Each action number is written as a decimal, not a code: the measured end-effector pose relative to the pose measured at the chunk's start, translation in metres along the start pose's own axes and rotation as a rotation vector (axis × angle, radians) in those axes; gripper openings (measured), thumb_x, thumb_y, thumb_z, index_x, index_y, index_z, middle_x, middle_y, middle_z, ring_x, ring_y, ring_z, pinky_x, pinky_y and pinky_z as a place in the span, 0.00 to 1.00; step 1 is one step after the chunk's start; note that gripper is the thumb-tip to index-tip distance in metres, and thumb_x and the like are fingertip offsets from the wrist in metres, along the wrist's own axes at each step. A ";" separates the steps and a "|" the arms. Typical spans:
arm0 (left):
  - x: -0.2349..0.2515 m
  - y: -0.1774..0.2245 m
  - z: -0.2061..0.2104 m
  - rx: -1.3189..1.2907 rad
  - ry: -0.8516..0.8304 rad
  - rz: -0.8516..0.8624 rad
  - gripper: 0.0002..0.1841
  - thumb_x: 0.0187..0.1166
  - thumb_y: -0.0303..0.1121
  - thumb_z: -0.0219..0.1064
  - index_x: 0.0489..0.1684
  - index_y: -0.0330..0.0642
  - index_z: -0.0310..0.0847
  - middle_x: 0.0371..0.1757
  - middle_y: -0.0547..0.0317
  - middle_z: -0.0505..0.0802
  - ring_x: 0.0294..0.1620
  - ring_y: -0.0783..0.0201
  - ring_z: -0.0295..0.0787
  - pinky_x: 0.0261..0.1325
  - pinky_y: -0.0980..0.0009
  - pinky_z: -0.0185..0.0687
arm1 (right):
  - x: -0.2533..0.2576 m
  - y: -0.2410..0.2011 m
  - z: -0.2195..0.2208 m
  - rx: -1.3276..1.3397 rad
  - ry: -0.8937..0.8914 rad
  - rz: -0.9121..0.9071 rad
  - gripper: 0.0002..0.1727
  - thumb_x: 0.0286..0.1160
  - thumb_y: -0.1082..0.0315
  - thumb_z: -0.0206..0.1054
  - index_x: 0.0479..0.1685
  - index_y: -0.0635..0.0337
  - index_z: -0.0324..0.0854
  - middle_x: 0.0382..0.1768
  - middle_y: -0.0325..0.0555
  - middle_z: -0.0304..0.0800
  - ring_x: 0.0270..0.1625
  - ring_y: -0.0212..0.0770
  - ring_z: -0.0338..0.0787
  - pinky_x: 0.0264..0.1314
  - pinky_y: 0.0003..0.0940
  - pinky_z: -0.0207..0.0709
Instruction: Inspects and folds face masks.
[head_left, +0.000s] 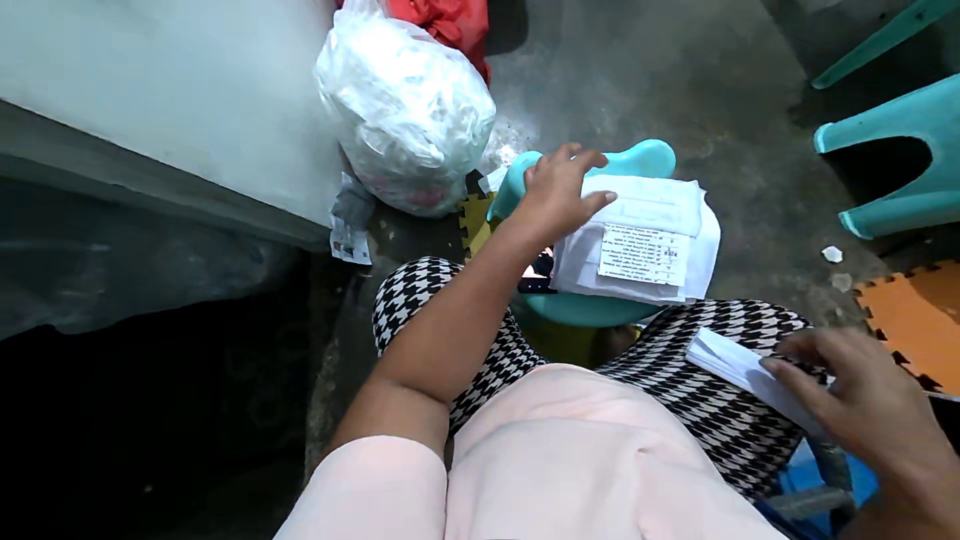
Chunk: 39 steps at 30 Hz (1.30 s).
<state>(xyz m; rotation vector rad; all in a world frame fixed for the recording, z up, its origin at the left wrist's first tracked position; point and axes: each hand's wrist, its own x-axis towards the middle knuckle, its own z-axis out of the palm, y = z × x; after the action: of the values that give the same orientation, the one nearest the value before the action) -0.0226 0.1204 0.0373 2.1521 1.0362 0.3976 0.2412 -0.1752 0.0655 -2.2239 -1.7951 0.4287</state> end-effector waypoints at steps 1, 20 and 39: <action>-0.004 0.009 0.005 -0.025 0.071 0.074 0.25 0.78 0.46 0.73 0.72 0.46 0.83 0.78 0.42 0.80 0.79 0.42 0.73 0.77 0.38 0.65 | -0.007 -0.002 0.003 0.001 0.009 -0.003 0.21 0.70 0.54 0.66 0.42 0.67 0.86 0.40 0.63 0.87 0.48 0.69 0.85 0.52 0.69 0.76; -0.073 0.094 0.145 -0.518 -0.614 0.087 0.19 0.80 0.29 0.70 0.64 0.26 0.80 0.56 0.34 0.89 0.59 0.45 0.87 0.66 0.51 0.79 | 0.000 -0.027 0.036 -0.006 0.065 -0.070 0.11 0.63 0.78 0.68 0.45 0.71 0.85 0.41 0.66 0.87 0.48 0.70 0.88 0.51 0.66 0.80; -0.067 0.086 0.137 -0.773 -0.553 0.160 0.16 0.77 0.23 0.70 0.61 0.27 0.80 0.47 0.41 0.89 0.45 0.57 0.85 0.54 0.61 0.80 | 0.001 -0.033 0.042 0.044 0.145 -0.090 0.14 0.67 0.69 0.62 0.45 0.70 0.84 0.39 0.59 0.88 0.44 0.58 0.88 0.48 0.53 0.83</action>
<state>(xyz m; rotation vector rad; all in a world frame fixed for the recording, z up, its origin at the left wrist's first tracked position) 0.0565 -0.0318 0.0035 1.5002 0.3098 0.2018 0.1956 -0.1671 0.0391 -2.0783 -1.7842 0.2782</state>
